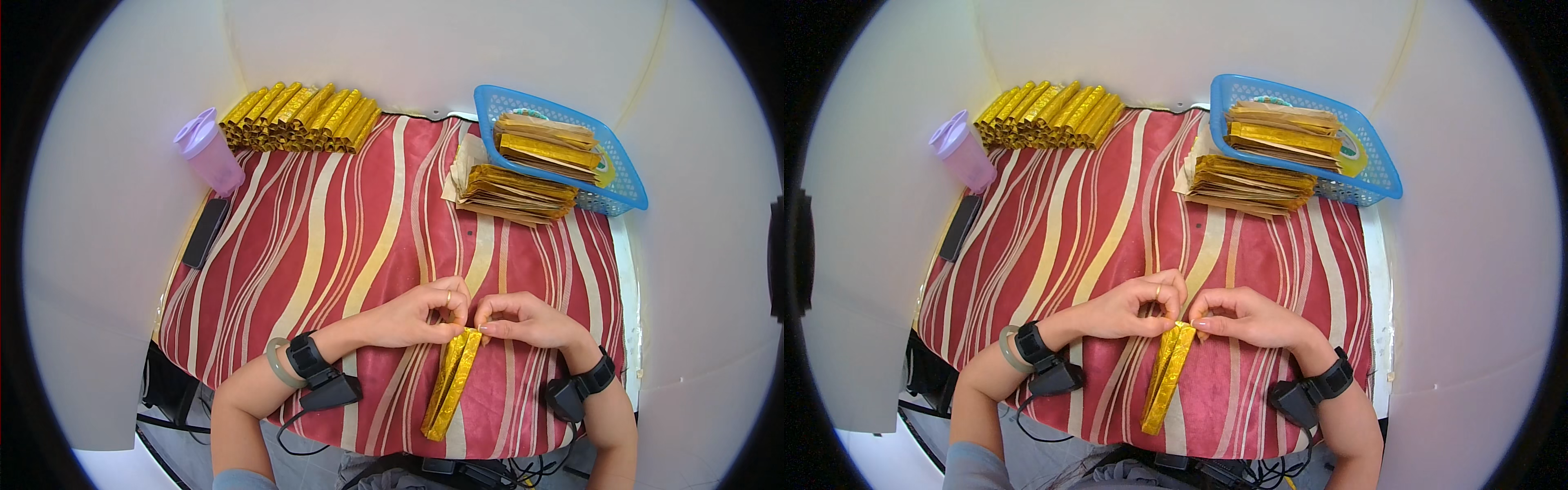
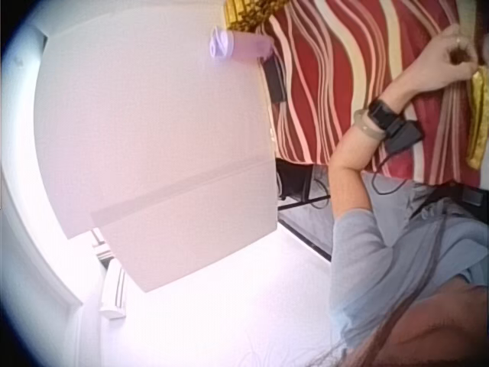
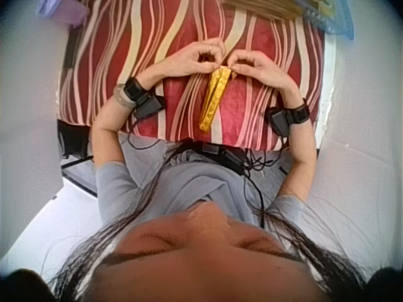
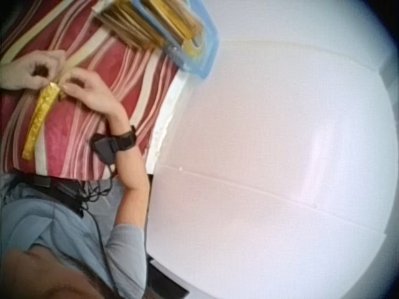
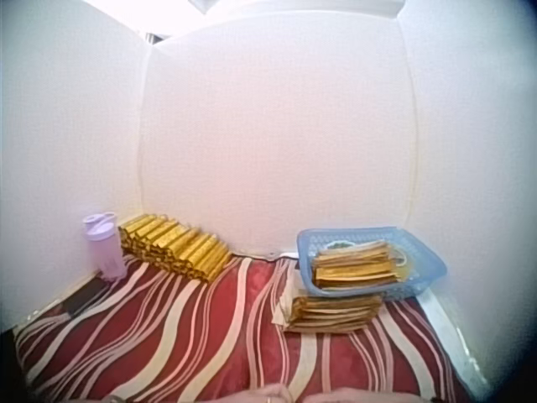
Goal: Fold gold paper sheets into specific shapes, likely for ceremonial or decorative use.
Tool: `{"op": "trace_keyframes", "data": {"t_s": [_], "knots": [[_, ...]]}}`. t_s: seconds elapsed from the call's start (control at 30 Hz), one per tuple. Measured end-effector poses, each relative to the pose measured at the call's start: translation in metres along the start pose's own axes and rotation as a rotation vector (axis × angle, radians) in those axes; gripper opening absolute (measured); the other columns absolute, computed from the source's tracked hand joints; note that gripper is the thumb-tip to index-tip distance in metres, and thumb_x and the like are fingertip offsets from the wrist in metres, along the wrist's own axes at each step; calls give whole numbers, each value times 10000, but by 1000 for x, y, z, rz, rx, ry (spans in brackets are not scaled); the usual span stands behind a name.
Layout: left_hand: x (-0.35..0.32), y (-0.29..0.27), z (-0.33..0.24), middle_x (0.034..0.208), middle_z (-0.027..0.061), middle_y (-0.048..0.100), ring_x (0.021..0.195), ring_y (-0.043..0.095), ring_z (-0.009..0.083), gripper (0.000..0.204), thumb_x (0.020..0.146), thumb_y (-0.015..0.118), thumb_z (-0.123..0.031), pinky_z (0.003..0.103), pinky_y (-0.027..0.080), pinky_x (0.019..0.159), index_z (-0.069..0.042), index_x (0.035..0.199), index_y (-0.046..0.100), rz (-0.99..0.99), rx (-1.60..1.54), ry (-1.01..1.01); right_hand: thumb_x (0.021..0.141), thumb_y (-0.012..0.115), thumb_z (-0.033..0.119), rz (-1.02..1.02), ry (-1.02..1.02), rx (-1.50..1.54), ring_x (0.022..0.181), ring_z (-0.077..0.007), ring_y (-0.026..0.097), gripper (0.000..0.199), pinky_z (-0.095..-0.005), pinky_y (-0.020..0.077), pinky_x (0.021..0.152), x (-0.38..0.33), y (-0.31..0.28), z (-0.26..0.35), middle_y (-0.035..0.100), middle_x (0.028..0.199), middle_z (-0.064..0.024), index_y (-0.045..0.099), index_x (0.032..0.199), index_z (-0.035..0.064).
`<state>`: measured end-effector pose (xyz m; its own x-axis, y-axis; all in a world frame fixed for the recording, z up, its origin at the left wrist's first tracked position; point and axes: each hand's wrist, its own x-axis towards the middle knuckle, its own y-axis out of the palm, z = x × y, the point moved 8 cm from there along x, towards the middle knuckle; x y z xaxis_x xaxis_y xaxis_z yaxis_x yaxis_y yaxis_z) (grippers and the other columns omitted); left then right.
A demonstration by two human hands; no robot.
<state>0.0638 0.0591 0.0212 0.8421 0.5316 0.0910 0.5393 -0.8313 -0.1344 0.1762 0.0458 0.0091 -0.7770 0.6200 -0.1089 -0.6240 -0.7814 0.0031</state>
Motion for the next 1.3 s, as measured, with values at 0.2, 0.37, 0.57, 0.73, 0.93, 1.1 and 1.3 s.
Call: {"op": "trace_keyframes", "data": {"t_s": [0.2,0.37,0.57,0.73,0.93,1.1,1.3], "knots": [[0,1,4,976,27,457,935,470,125,56,839,608,-36,272,377,858,-42,820,556,-10,55,-43,982,559,178,-15,-9,-22,846,-87,555,179,-247,462,793,0,0,2,595,893,-11,593,1028,9],[2,1,3,960,22,461,911,470,114,71,883,593,-106,263,390,796,-37,878,574,-19,10,12,981,558,172,-50,-14,-38,839,-87,560,174,-248,468,787,0,-3,2,600,893,-18,593,1026,7],[1,-2,1,975,20,471,936,466,119,86,919,587,-120,268,374,835,-35,911,575,-22,-26,63,982,552,146,-82,-15,-11,844,-88,573,157,-244,478,783,2,-3,2,599,896,-20,590,1027,0],[1,-1,1,979,19,472,941,464,117,92,928,582,-125,267,372,840,-34,917,575,-16,-53,46,983,550,139,-77,-23,-3,858,-89,581,153,-245,483,791,2,-4,0,599,911,-21,587,1035,-1],[0,-2,0,983,19,467,937,459,115,94,931,579,-126,270,370,841,-33,921,571,-14,-48,30,984,549,138,-91,-18,22,864,-93,584,153,-245,483,800,1,-5,1,596,933,-24,586,1043,1],[0,-1,0,984,18,464,939,458,115,94,931,579,-126,271,370,845,-32,924,570,-9,-38,39,986,549,144,-91,-39,14,867,-94,585,158,-246,483,801,1,-5,3,595,937,-24,587,1045,1],[0,-2,0,984,16,464,946,460,118,94,932,581,-131,273,371,853,-37,924,575,-21,-45,22,988,546,143,-82,-41,40,870,-93,582,158,-247,483,795,1,-5,2,594,931,-22,588,1042,1]]}}
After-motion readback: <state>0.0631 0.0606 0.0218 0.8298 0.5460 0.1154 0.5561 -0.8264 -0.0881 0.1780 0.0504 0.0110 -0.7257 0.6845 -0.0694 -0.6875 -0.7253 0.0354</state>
